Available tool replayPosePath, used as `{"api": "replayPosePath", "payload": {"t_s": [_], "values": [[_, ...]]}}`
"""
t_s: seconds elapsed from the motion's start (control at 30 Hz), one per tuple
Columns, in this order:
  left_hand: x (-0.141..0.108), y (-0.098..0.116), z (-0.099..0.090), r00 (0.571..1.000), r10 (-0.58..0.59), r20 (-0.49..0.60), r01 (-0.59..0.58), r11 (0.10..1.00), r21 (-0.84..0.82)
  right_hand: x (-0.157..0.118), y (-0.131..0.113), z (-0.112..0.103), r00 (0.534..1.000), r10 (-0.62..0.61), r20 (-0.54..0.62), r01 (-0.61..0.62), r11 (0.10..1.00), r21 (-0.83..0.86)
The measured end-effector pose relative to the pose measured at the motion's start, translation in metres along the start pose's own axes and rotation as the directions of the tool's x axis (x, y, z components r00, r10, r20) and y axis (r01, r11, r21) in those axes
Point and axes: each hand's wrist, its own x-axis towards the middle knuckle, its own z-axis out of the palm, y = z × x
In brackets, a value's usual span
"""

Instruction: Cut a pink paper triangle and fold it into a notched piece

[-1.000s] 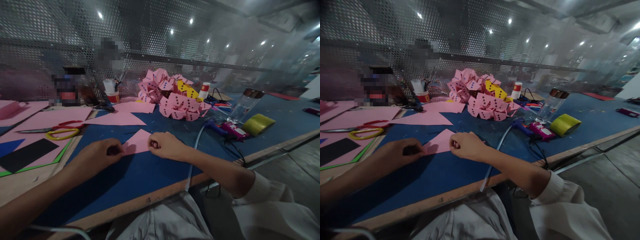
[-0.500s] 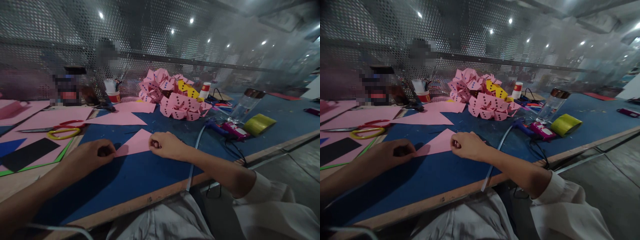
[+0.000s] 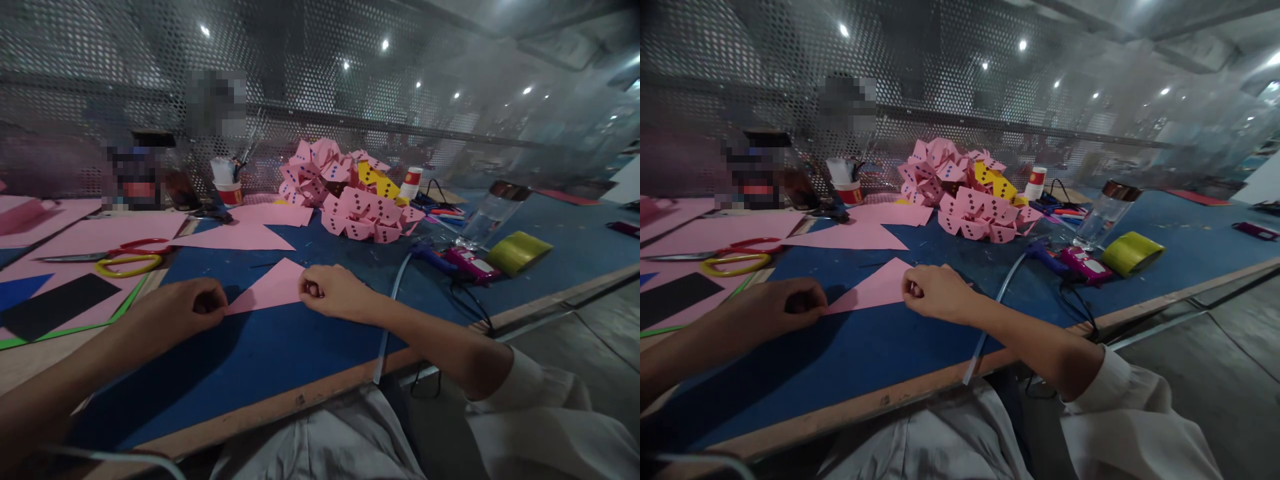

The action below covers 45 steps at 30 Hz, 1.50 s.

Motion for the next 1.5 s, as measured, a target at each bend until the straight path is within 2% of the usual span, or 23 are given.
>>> {"api": "replayPosePath", "payload": {"t_s": [0.33,0.7,0.83,0.93,1.0,1.1,1.23,1.5], "values": [[0.003,-0.013,-0.002,1.0,0.02,0.019,-0.021,0.997,0.077,-0.001,-0.002,-0.001,1.0,0.0,0.003,-0.001,1.0,0.005],[0.004,-0.031,-0.007,0.993,0.11,0.041,-0.111,0.994,0.022,0.0,0.0,0.001,1.0,-0.009,-0.003,0.009,1.0,0.009],[0.003,-0.017,-0.01,0.989,0.144,-0.029,-0.144,0.989,-0.029,0.0,-0.002,0.0,1.0,-0.01,-0.004,0.01,1.0,-0.001],[0.003,0.0,-0.004,0.982,0.15,-0.117,-0.16,0.984,-0.081,-0.001,-0.002,0.0,1.0,-0.015,-0.005,0.015,1.0,-0.011],[0.005,0.012,0.003,0.983,0.132,-0.127,-0.15,0.978,-0.142,-0.001,-0.003,0.0,1.0,-0.016,-0.007,0.016,1.0,-0.011],[0.012,0.027,0.017,0.983,0.167,-0.081,-0.181,0.956,-0.232,-0.001,-0.003,0.001,1.0,-0.014,-0.02,0.014,1.0,-0.015],[0.021,0.04,0.028,0.975,0.181,-0.127,-0.206,0.954,-0.22,-0.001,-0.003,0.001,1.0,-0.016,-0.017,0.016,1.0,-0.025],[0.029,0.048,0.038,0.956,0.232,-0.179,-0.256,0.958,-0.125,-0.001,-0.003,0.001,1.0,-0.018,-0.016,0.018,1.0,-0.016]]}}
